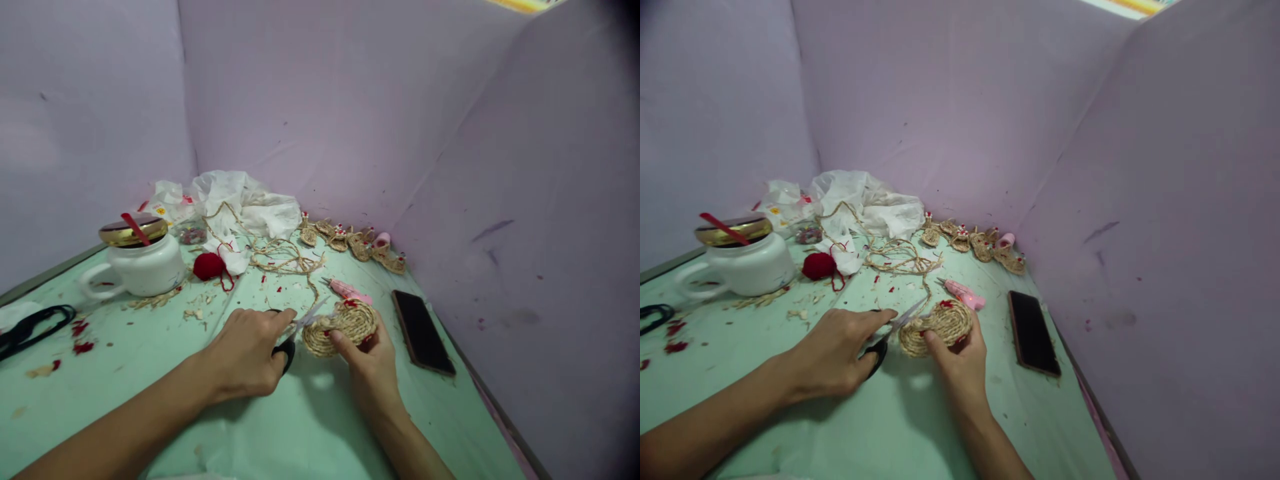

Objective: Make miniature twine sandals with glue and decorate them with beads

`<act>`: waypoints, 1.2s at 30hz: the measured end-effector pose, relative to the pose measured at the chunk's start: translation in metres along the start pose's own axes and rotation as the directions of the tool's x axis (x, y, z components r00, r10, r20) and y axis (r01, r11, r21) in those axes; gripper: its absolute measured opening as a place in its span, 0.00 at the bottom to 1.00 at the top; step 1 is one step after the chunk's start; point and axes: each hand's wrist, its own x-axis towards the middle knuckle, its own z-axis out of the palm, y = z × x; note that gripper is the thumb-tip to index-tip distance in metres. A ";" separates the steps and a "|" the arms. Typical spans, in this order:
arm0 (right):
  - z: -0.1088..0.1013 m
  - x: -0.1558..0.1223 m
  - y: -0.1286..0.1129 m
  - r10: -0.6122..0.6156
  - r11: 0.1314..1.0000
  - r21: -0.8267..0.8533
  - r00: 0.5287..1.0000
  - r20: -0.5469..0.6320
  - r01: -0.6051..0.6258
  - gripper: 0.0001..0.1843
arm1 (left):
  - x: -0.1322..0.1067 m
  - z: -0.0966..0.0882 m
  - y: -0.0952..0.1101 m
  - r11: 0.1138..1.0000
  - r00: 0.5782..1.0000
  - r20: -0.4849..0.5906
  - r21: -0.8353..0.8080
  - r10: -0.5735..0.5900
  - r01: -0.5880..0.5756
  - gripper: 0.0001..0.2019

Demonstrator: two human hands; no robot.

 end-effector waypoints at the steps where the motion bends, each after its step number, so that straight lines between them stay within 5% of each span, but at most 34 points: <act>1: -0.001 0.001 0.000 0.002 1.000 0.027 1.000 -0.010 -0.002 0.28 | 0.001 -0.001 -0.002 0.999 0.999 -0.025 -0.021 -0.041 0.040 0.11; 6: -0.001 0.006 -0.003 0.083 0.982 0.170 0.996 0.031 -0.087 0.34 | 0.011 -0.003 -0.016 0.913 0.910 -0.176 0.099 -0.376 0.397 0.11; 9: 0.000 0.008 -0.001 0.144 0.963 0.219 0.986 0.081 -0.158 0.35 | 0.014 -0.004 -0.029 0.838 0.866 -0.200 0.227 -0.459 0.497 0.12; 12: 0.001 0.008 0.004 0.163 0.953 0.242 0.981 0.102 -0.183 0.34 | 0.013 -0.005 -0.048 0.812 0.860 -0.212 0.286 -0.464 0.508 0.13; 16: 0.003 0.007 0.003 0.189 0.932 0.281 0.969 0.161 -0.229 0.25 | 0.013 -0.008 -0.074 0.864 0.912 -0.141 0.291 -0.385 0.410 0.09; 19: 0.004 0.006 -0.002 0.225 0.894 0.332 0.942 0.248 -0.301 0.20 | 0.014 -0.008 -0.072 0.880 0.919 -0.223 0.284 -0.326 0.381 0.12; 21: 0.004 0.005 -0.005 0.258 0.867 0.346 0.917 0.306 -0.359 0.18 | 0.013 -0.003 -0.058 0.934 0.927 -0.324 0.231 -0.190 0.272 0.18; 22: 0.003 0.004 -0.006 0.272 0.855 0.346 0.902 0.335 -0.387 0.17 | 0.013 0.000 -0.049 0.985 0.924 -0.383 0.148 -0.023 0.086 0.20; 25: 0.003 0.002 -0.007 0.281 0.830 0.343 0.861 0.424 -0.439 0.17 | 0.009 0.016 -0.022 0.943 0.854 -0.438 -0.040 0.281 -0.331 0.21; 28: 0.004 0.001 -0.007 0.256 0.824 0.346 0.838 0.482 -0.450 0.18 | 0.006 0.028 -0.006 0.868 0.761 -0.530 -0.089 0.374 -0.489 0.15; 30: 0.003 0.003 -0.008 0.280 0.820 0.322 0.822 0.495 -0.474 0.18 | 0.006 0.030 -0.003 0.860 0.739 -0.612 -0.182 0.281 -0.477 0.08; 32: 0.001 0.006 -0.007 0.333 0.831 0.280 0.834 0.440 -0.480 0.21 | 0.008 0.029 -0.003 0.824 0.790 -0.613 -0.449 -0.004 -0.344 0.02; 34: -0.002 0.009 -0.007 0.346 0.870 0.234 0.876 0.336 -0.434 0.23 | 0.011 0.025 -0.004 0.588 0.858 -0.404 -0.794 -0.317 -0.156 0.05; 36: -0.005 0.010 -0.008 0.295 0.919 0.193 0.924 0.243 -0.344 0.22 | 0.015 0.022 -0.003 0.234 0.902 -0.092 -0.972 -0.422 0.010 0.10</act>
